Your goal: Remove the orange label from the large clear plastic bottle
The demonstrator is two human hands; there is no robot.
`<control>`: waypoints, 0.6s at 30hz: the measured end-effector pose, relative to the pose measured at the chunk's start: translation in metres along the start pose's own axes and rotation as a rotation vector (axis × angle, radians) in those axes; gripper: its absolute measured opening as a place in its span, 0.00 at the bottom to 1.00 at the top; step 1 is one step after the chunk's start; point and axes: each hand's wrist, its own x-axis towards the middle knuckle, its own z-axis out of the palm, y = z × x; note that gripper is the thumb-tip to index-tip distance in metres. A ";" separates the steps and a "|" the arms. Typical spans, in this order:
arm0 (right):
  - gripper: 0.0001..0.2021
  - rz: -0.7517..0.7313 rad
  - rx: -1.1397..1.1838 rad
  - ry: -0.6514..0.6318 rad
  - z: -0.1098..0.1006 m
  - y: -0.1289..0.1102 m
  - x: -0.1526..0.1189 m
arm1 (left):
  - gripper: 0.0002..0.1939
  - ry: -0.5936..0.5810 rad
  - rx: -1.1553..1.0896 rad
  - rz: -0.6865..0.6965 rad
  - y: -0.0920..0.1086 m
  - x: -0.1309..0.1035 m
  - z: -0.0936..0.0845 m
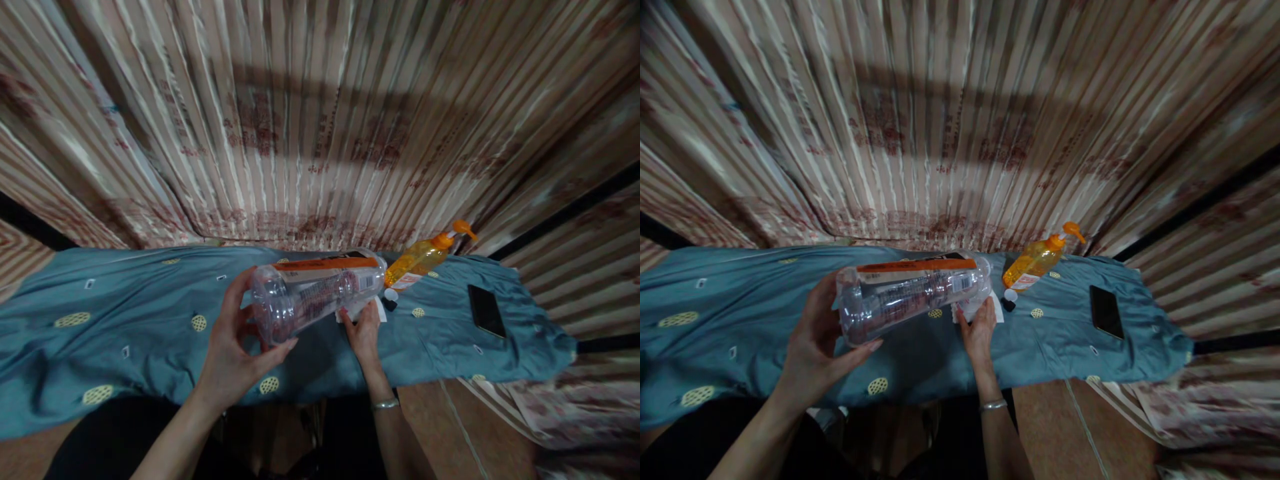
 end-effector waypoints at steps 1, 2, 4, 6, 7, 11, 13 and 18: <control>0.32 0.009 0.004 -0.003 0.000 0.000 0.000 | 0.49 0.011 -0.001 0.003 0.001 0.000 0.001; 0.33 0.020 0.009 -0.006 0.000 0.000 -0.001 | 0.49 0.016 -0.002 0.007 0.002 0.000 0.001; 0.33 0.032 0.012 -0.004 0.001 0.000 -0.002 | 0.48 0.007 0.005 0.016 0.000 -0.001 0.000; 0.33 0.035 0.012 0.007 0.003 0.002 -0.003 | 0.48 -0.015 0.021 0.025 -0.002 -0.002 -0.002; 0.33 0.036 0.012 0.012 0.003 0.002 -0.004 | 0.49 -0.026 0.029 0.028 -0.004 -0.003 -0.003; 0.34 0.039 0.011 0.022 0.007 0.004 -0.006 | 0.50 -0.026 0.031 0.018 -0.005 -0.004 -0.006; 0.36 0.035 0.008 0.033 0.007 0.005 -0.007 | 0.51 -0.031 0.019 0.002 -0.005 -0.005 -0.006; 0.34 0.034 0.001 0.019 0.005 0.003 -0.006 | 0.51 -0.045 0.003 0.021 -0.006 -0.005 -0.006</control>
